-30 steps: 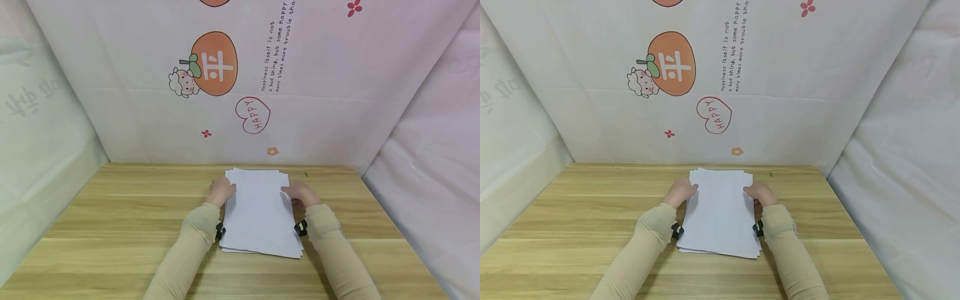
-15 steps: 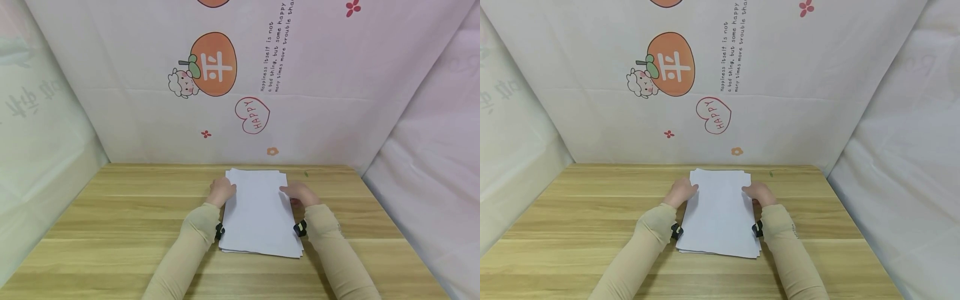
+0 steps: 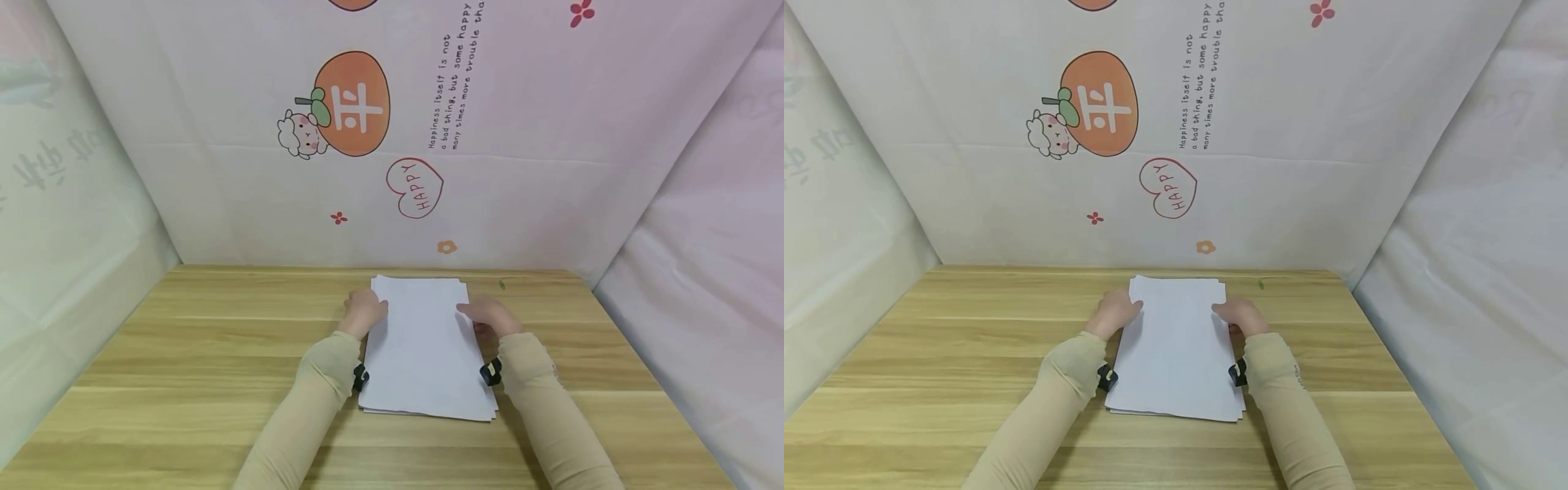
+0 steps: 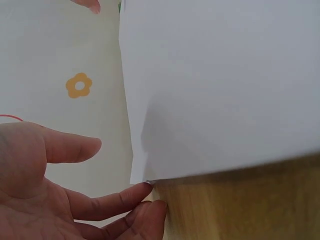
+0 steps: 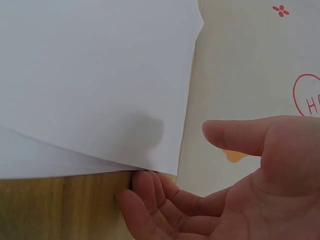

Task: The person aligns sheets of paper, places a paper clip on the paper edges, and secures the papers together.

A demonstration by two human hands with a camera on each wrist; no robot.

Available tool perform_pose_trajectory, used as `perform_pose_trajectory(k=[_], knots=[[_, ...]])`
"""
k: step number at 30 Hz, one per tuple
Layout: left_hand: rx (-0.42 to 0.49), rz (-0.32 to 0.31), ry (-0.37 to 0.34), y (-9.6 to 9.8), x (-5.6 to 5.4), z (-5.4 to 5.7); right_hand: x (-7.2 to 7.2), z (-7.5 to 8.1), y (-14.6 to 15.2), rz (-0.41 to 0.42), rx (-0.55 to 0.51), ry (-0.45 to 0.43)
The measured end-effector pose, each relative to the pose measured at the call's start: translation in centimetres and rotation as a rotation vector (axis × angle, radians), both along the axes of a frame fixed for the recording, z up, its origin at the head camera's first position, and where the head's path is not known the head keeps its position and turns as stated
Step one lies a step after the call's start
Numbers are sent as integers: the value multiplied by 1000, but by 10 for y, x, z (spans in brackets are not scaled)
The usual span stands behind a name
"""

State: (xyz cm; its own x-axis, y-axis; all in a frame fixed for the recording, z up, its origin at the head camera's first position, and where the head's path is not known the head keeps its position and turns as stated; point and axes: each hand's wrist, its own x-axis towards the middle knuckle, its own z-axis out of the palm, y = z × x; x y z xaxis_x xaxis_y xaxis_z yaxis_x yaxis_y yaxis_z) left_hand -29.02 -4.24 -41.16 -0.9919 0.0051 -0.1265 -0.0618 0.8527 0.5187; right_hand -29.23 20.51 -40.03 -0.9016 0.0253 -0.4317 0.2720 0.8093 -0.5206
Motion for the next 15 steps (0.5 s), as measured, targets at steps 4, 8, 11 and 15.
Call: perform_pose_trajectory(k=[4, 8, 11, 15], knots=[[-8, -1, 1, 1, -1, -1, 1, 0, 0, -12, -11, 4], [-13, 6, 6, 1, -1, -1, 3, -1, 2, -24, -70, 2], [-16, -1, 15, 2, 0, 0, 3, -1, 5, -24, -101, -4], [-10, -12, 33, 2, 0, 2, 2, -2, 7, -26, -118, -13]])
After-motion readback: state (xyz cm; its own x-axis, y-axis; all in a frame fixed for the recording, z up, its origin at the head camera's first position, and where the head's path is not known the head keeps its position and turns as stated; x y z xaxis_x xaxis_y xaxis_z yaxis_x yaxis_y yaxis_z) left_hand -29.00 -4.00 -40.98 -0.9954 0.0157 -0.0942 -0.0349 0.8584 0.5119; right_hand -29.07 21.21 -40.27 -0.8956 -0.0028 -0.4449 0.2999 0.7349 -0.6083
